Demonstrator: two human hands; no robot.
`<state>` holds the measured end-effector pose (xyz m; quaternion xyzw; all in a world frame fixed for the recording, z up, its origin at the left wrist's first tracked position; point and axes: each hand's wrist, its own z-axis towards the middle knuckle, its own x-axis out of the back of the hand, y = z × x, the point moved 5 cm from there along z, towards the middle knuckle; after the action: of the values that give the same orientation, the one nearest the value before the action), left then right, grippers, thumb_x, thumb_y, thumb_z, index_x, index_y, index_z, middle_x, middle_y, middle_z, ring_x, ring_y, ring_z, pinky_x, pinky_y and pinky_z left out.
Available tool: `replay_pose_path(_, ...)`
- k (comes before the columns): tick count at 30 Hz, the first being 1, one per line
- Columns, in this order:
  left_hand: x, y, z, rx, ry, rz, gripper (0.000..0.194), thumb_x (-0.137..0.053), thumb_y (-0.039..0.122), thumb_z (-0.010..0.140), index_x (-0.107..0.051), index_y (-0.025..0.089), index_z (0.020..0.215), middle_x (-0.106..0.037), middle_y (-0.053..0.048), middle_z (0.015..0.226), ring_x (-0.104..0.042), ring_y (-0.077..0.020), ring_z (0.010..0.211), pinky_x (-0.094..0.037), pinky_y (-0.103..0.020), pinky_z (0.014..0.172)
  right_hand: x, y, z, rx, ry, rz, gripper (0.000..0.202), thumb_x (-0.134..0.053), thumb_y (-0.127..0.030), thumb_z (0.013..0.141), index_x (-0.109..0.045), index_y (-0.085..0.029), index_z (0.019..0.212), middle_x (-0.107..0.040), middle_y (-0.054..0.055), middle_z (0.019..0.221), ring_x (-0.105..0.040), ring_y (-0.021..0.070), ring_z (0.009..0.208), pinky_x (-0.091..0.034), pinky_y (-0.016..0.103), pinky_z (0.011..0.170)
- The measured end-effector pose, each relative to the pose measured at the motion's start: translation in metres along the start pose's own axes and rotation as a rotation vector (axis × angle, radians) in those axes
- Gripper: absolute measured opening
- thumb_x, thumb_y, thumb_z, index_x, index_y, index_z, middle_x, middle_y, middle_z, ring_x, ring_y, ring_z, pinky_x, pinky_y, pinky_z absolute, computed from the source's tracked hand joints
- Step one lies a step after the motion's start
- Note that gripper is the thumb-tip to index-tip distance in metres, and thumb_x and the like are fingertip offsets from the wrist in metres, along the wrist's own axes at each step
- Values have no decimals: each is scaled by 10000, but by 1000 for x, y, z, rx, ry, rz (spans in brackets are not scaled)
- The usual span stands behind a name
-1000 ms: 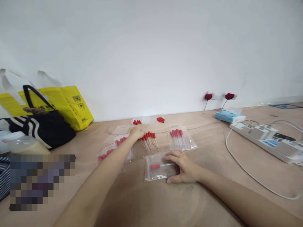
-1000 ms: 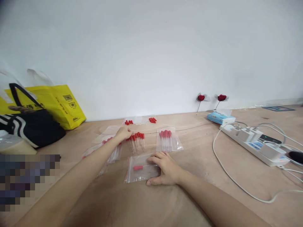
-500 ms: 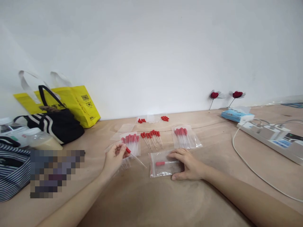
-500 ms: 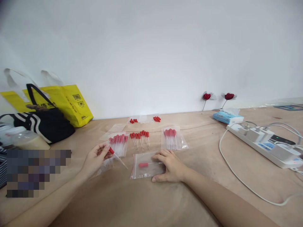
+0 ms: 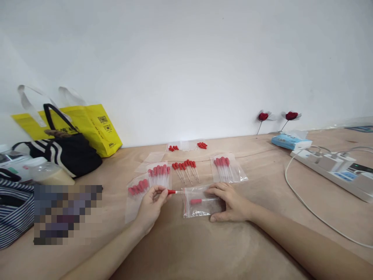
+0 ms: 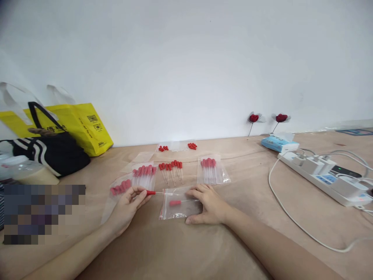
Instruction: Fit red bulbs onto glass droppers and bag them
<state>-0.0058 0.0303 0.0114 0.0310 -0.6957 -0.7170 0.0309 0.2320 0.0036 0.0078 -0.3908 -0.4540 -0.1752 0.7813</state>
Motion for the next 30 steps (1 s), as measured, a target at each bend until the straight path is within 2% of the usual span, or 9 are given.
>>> replay_pose_path(4, -19, 2, -6, -17, -273, 226, 234, -665, 295, 603, -532, 166, 746, -622, -18, 785, -593, -168, 787, -456, -320, 789, 0, 0, 0, 9, 38, 27, 732, -640, -558, 587, -454, -174, 1182, -479, 122, 1147, -461, 254, 1037, -357, 395, 878)
replay_pose_path(7, -31, 1, -7, -56, -409, 272, 202, -633, 229, 618, -524, 170, 778, -624, -26, 819, -591, -170, 829, -445, -313, 804, 0, 1, 0, 12, 61, 40, 751, -655, -547, 575, -445, -164, 1186, -475, 125, 1144, -464, 248, 1035, -362, 386, 882)
replay_pose_path(10, -41, 1, -8, -122, -474, 357, 135, -567, 201, 672, -515, 170, 793, -618, -28, 822, -587, -164, 824, -449, -295, 762, 0, 1, 0, 14, 70, 44, 757, -660, -542, 572, -440, -164, 1189, -476, 124, 1137, -468, 247, 1026, -364, 387, 882)
replay_pose_path(15, -52, 4, -6, -278, -532, 631, 107, -492, 202, 744, -523, 179, 845, -613, 0, 746, -539, -131, 639, -421, -259, 618, -1, 3, 1, 18, 65, 56, 760, -657, -554, 569, -440, -170, 1188, -482, 122, 1124, -471, 251, 1013, -370, 393, 868)
replay_pose_path(20, -57, 6, -2, -343, -670, 702, 135, -459, 196, 773, -484, 200, 906, -609, -2, 865, -532, -122, 665, -404, -245, 629, -1, 2, 1, 21, 64, 68, 758, -655, -558, 567, -444, -164, 1179, -480, 123, 1116, -463, 256, 1023, -360, 401, 874)
replay_pose_path(24, -57, 6, 4, -385, -622, 728, 83, -460, 238, 781, -453, 197, 853, -590, 12, 779, -525, -124, 653, -392, -238, 613, -1, 2, 1, 19, 72, 76, 752, -656, -551, 570, -443, -166, 1179, -481, 123, 1113, -464, 253, 1021, -361, 401, 876)
replay_pose_path(30, -62, -1, 9, -406, -401, 751, 46, -456, 212, 742, -419, 192, 762, -524, 39, 650, -487, -105, 545, -367, -214, 525, -1, 1, 1, 25, 69, 87, 748, -661, -540, 568, -451, -149, 1171, -482, 127, 1109, -468, 247, 1014, -376, 388, 870)
